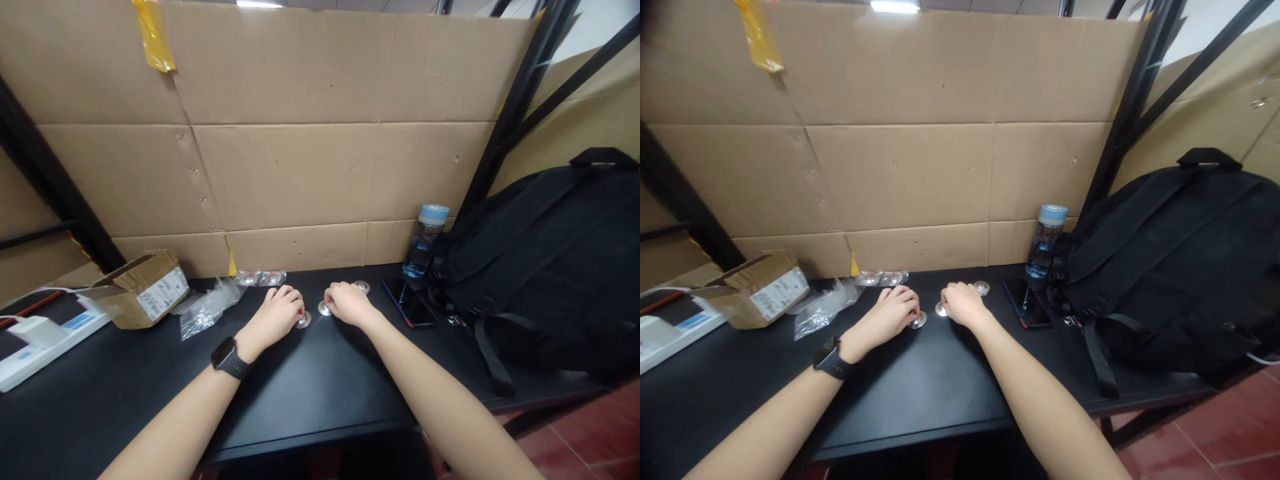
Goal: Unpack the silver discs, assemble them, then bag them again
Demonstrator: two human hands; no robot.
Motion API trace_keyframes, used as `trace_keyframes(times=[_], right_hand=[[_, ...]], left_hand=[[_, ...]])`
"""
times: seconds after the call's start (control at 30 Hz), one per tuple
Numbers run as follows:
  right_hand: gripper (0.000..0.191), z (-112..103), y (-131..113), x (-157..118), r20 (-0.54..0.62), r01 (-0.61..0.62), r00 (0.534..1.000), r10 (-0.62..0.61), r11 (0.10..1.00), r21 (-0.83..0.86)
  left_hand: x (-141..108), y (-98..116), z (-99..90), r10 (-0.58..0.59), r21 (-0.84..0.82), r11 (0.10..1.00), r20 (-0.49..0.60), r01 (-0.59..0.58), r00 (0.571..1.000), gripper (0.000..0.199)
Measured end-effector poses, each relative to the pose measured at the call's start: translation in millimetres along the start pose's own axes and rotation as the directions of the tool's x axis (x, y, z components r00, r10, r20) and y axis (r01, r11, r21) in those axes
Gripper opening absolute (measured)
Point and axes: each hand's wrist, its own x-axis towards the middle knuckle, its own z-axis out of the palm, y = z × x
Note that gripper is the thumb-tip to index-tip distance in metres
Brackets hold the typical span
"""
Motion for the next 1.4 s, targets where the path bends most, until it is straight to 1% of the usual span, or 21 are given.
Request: trace_keyframes(times=[0.07,0.17,0.27,0.33,0.4,0.47,0.53,0.67,0.73,0.8,0.87,0.9,0.97,1.03,1.1,1.23,1.3,1.4], right_hand=[[0.012,1,2,0,0.003,-0.006,1.000,0.006,1.000,-0.023],[0.013,4,7,0,0.023,0.022,1.000,-0.021,0.999,-0.035],[0.013,6,10,1,0.013,0.059,0.998,-0.060,0.998,0.038],[0.015,6,11,2,-0.036,0.094,0.995,-0.090,0.987,0.131],[0.014,5,9,3,-0.113,0.129,0.988,-0.106,0.968,0.213],[0.012,4,6,4,-0.181,0.157,0.977,-0.111,0.953,0.260],[0.011,4,3,4,-0.214,0.180,0.969,-0.121,0.943,0.280],[0.011,5,5,5,-0.222,0.184,0.968,-0.117,0.931,0.314],[0.010,5,7,6,-0.246,0.180,0.965,-0.095,0.918,0.353],[0.010,4,6,7,-0.283,0.192,0.956,-0.073,0.887,0.421],[0.011,2,2,8,-0.305,0.203,0.951,-0.043,0.832,0.517],[0.012,2,-2,9,-0.309,0.207,0.951,-0.027,0.798,0.566],[0.013,1,-10,8,-0.316,0.217,0.949,-0.002,0.734,0.644],[0.014,2,-17,8,-0.320,0.233,0.947,0.002,0.682,0.694],[0.015,4,-22,7,-0.301,0.233,0.954,0.008,0.614,0.754],[0.021,8,-23,6,-0.153,0.123,0.987,0.043,0.399,0.909],[0.025,8,-22,6,-0.090,0.071,0.995,0.047,0.312,0.948],[0.025,6,-22,5,-0.045,0.035,0.998,0.045,0.211,0.977]], left_hand=[[0,3,0.0,0.001,0.005,1.000,-0.005,-0.001,1.000,0.008],[1,7,-0.3,0.000,0.017,1.000,-0.020,0.000,1.000,0.010],[2,6,-1.3,-0.019,0.059,0.998,-0.045,0.022,0.999,0.013],[3,5,-2.8,-0.036,0.107,0.993,-0.061,0.043,0.997,0.015],[4,5,-5.2,-0.049,0.144,0.988,-0.088,0.062,0.995,0.014],[6,6,-8.7,-0.060,0.153,0.985,-0.123,0.079,0.991,0.012],[7,7,-13.1,-0.075,0.148,0.984,-0.163,0.100,0.984,0.012],[8,11,-20.5,-0.125,0.110,0.981,-0.249,0.157,0.960,0.013],[9,11,-20.7,-0.175,0.039,0.980,-0.298,0.195,0.938,0.012],[9,9,-17.9,-0.252,-0.073,0.968,-0.340,0.241,0.906,0.010],[10,7,-13.2,-0.327,-0.204,0.941,-0.355,0.269,0.876,0.011],[11,6,-10.7,-0.352,-0.266,0.926,-0.352,0.268,0.867,0.012],[12,5,-6.6,-0.377,-0.369,0.896,-0.340,0.247,0.861,0.014],[12,6,-4.5,-0.378,-0.429,0.876,-0.327,0.221,0.866,0.015],[12,8,-4.1,-0.374,-0.450,0.868,-0.316,0.209,0.872,0.014],[12,9,-4.3,-0.353,-0.403,0.890,-0.313,0.213,0.882,0.012],[11,8,-4.0,-0.337,-0.366,0.906,-0.316,0.213,0.887,0.012],[11,9,-4.7,-0.326,-0.345,0.914,-0.313,0.213,0.892,0.013]])
